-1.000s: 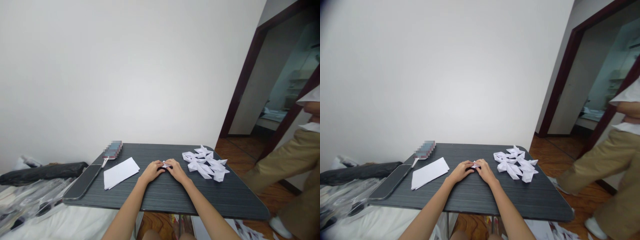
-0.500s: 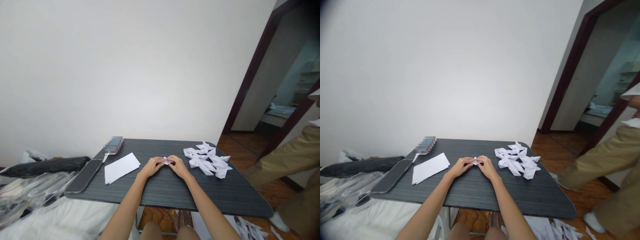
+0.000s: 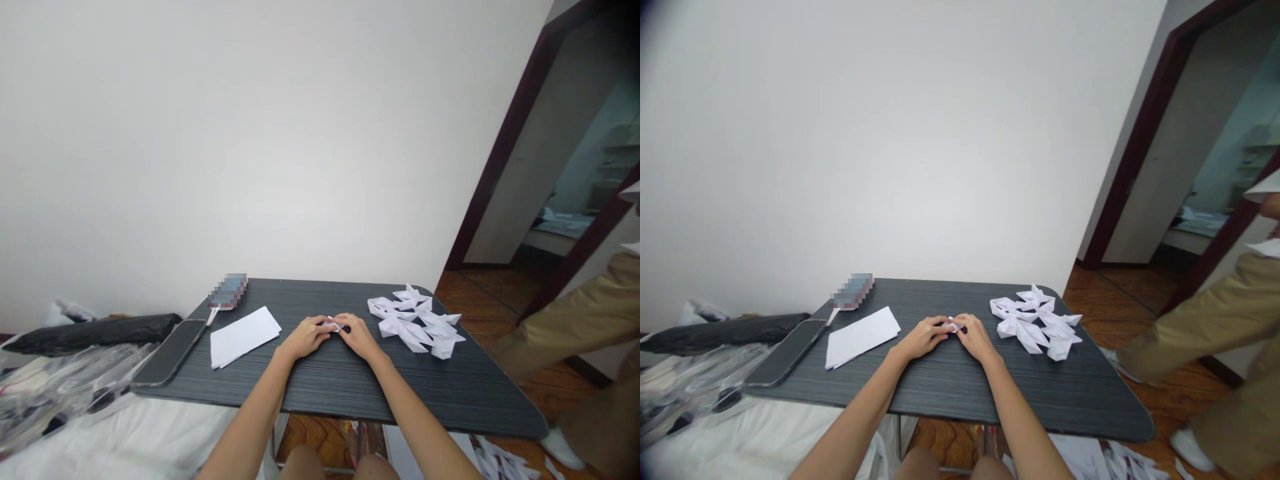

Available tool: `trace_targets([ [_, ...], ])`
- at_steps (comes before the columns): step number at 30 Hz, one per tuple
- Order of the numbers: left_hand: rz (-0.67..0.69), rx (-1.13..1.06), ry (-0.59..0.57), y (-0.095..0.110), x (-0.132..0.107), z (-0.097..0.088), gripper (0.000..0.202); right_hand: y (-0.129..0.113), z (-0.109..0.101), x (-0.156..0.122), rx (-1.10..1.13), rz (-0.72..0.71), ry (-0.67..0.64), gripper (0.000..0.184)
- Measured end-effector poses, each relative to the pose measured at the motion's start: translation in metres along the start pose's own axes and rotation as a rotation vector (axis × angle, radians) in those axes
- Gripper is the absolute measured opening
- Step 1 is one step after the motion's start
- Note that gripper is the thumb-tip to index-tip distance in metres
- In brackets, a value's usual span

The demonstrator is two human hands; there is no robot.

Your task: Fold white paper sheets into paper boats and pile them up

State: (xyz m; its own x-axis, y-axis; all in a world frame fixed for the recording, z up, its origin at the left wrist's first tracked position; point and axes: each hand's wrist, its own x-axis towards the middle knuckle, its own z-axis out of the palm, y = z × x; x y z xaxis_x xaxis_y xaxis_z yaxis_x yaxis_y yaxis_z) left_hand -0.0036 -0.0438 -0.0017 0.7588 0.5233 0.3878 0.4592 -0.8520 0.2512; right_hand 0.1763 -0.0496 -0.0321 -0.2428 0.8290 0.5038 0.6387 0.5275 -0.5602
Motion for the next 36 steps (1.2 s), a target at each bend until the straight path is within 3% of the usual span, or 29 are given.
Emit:
trace_targets([
  [7, -0.036, -0.020, 0.032, -0.009, 0.000, 0.010, 0.026, -0.006, -0.002, -0.001, 0.001, 0.001, -0.016, 0.030],
  [15, 0.013, -0.088, 0.052, -0.010, 0.001, 0.010, 0.030, -0.014, -0.003, -0.005, 0.020, -0.051, 0.017, 0.013],
  [20, -0.095, 0.010, 0.119, -0.007, 0.000, 0.009, 0.027, -0.009, -0.001, -0.003, 0.079, -0.049, -0.008, 0.012],
  [27, -0.170, -0.098, 0.154, -0.013, 0.003, 0.011, 0.024, -0.013, -0.006, 0.001, 0.107, -0.004, -0.024, 0.016],
  [36, -0.359, -0.214, 0.215, -0.021, 0.006, 0.013, 0.018, -0.009, 0.002, 0.014, 0.013, 0.202, -0.056, 0.022],
])
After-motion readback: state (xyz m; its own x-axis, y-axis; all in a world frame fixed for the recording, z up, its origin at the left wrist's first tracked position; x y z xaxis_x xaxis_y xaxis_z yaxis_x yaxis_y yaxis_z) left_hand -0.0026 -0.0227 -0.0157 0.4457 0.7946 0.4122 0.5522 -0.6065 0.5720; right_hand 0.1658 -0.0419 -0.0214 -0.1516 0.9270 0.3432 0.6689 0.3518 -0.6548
